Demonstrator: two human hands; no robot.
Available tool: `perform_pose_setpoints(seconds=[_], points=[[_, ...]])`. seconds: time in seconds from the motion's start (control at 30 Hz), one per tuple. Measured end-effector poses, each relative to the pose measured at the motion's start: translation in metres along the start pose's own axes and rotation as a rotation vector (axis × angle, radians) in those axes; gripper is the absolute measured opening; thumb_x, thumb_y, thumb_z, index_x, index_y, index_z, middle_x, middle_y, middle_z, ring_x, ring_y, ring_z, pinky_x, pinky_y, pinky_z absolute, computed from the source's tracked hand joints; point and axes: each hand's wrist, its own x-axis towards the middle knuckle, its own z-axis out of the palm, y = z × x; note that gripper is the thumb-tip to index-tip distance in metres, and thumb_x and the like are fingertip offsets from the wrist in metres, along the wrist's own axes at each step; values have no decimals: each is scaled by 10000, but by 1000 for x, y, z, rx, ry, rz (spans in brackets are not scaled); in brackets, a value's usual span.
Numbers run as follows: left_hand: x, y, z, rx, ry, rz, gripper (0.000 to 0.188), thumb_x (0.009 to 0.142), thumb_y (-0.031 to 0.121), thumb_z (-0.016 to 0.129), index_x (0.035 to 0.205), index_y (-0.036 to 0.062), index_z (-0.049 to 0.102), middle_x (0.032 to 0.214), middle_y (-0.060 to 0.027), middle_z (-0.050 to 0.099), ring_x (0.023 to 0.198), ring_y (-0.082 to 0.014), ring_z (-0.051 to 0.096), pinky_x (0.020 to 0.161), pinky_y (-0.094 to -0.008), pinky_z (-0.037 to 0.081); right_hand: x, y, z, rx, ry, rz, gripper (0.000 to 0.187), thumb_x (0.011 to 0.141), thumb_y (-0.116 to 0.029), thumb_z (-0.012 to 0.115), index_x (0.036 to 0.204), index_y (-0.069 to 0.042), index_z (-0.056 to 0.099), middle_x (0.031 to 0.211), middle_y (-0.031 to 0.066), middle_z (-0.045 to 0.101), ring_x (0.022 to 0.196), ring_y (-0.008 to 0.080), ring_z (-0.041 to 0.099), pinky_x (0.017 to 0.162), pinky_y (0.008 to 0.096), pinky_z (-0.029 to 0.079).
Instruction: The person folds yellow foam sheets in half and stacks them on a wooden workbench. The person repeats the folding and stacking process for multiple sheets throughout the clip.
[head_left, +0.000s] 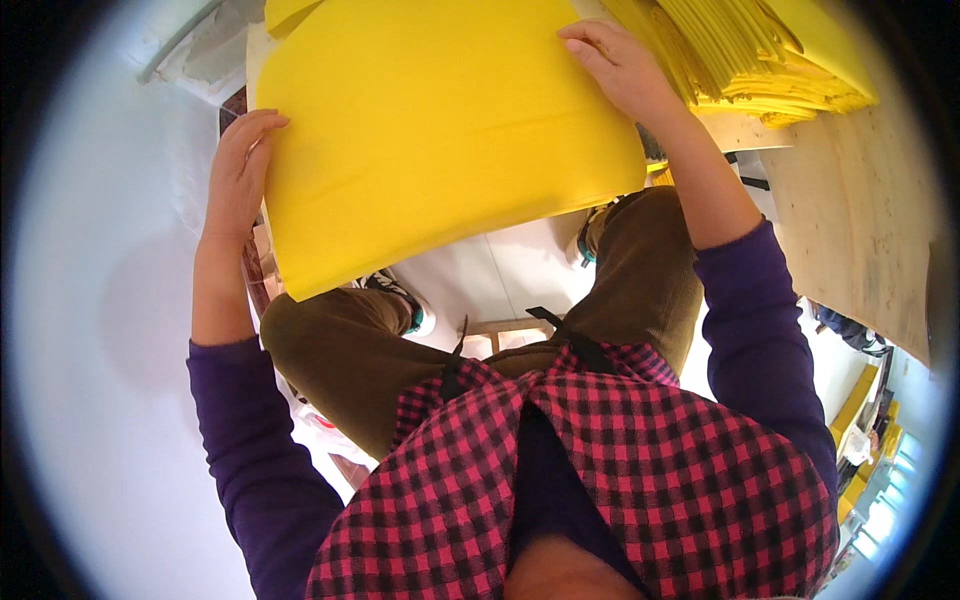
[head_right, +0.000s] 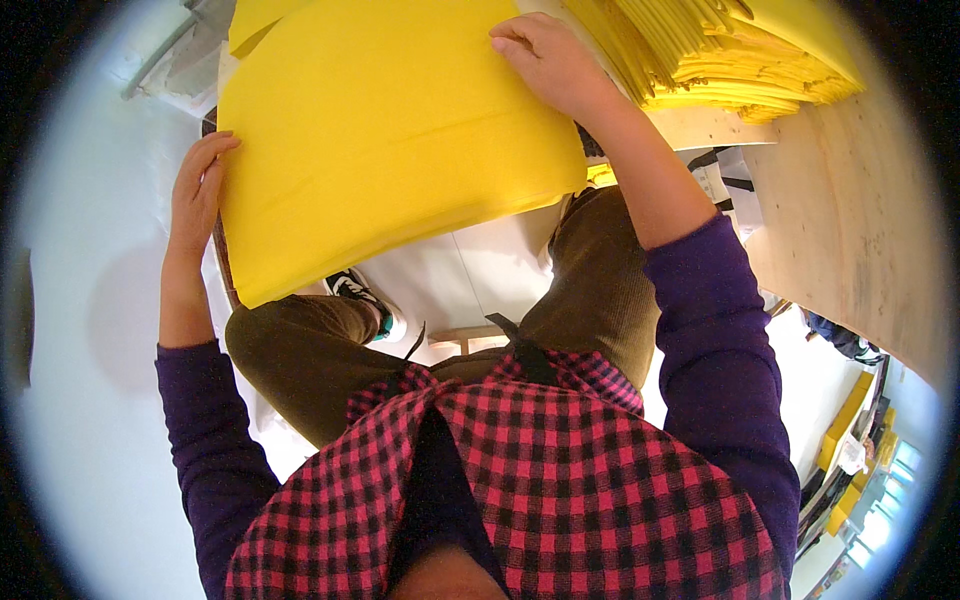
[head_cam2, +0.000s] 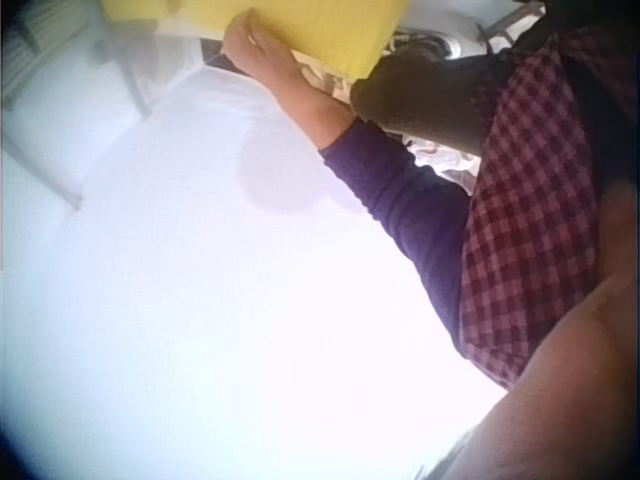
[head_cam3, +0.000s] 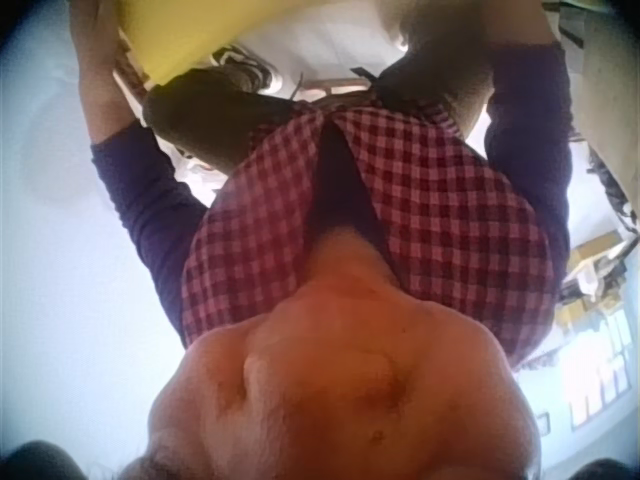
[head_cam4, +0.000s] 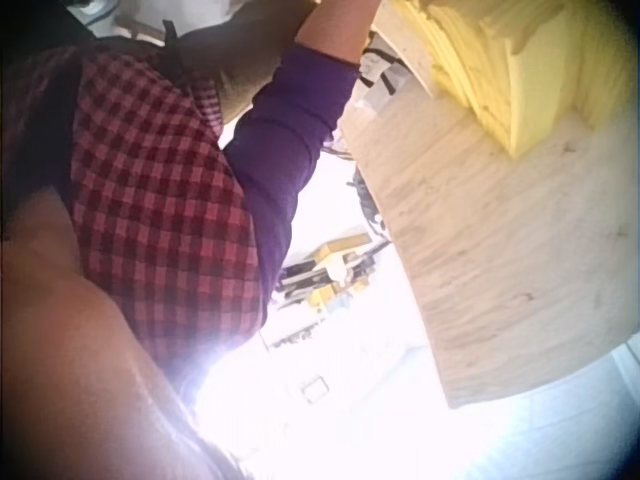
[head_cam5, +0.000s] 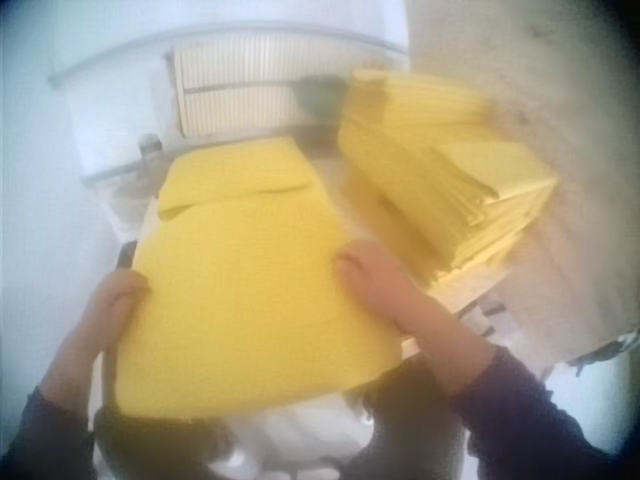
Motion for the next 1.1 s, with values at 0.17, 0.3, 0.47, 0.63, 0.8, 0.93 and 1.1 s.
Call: perform_pose_setpoints(seconds=[0.17,0.3,0.47,0.63,0.8,0.93,1.1], points=[[-31,16,-3,-21,7,13,198,879,3,458,1003,3,613,1106,-124,587,1068,-263,532,940,-315,400,-36,-16,-10,-116,34,-215,257,899,-221,548,1016,0,610,1017,169,612,970,345,564,862,399,452],[-22,18,6,-30,9,-17,190,888,6,479,1019,6,617,1086,-123,597,1056,-255,539,930,-316,405,-25,-16,-7,-97,21,-79,253,896,-221,560,1024,-9,610,1034,157,611,1005,333,556,886,398,440],[-28,33,3,-49,27,-30,211,896,48,507,1068,17,624,1150,-129,608,1123,-268,531,989,-337,379,-33,-17,-15,2,97,-56,274,892,-229,569,1067,-22,610,1112,154,606,1093,325,536,959,393,406],[-55,51,10,128,-104,23,463,861,278,612,1279,92,540,1397,-126,458,1347,-316,347,1128,-469,178,-66,-21,-11,-130,90,-57,374,898,-278,566,1196,-52,574,1297,175,515,1223,360,446,1037,414,342],[-61,56,14,179,-102,16,448,847,290,634,1240,83,572,1381,-136,471,1338,-328,358,1119,-495,186,-76,-16,-5,-194,65,-73,445,901,-326,556,1256,-59,546,1370,196,448,1282,382,386,1073,436,295],[-64,60,17,209,-101,11,422,834,258,653,1209,75,591,1367,-135,483,1327,-329,374,1110,-504,207,-82,-16,-3,-180,47,-60,442,899,-338,560,1241,-57,562,1367,201,454,1298,378,376,1079,437,285],[-65,63,17,266,-97,9,395,817,222,668,1176,71,603,1338,-123,508,1313,-322,394,1106,-500,217,-86,-19,-5,-156,61,-64,407,899,-324,567,1209,-62,588,1356,179,477,1308,357,377,1079,435,285]])
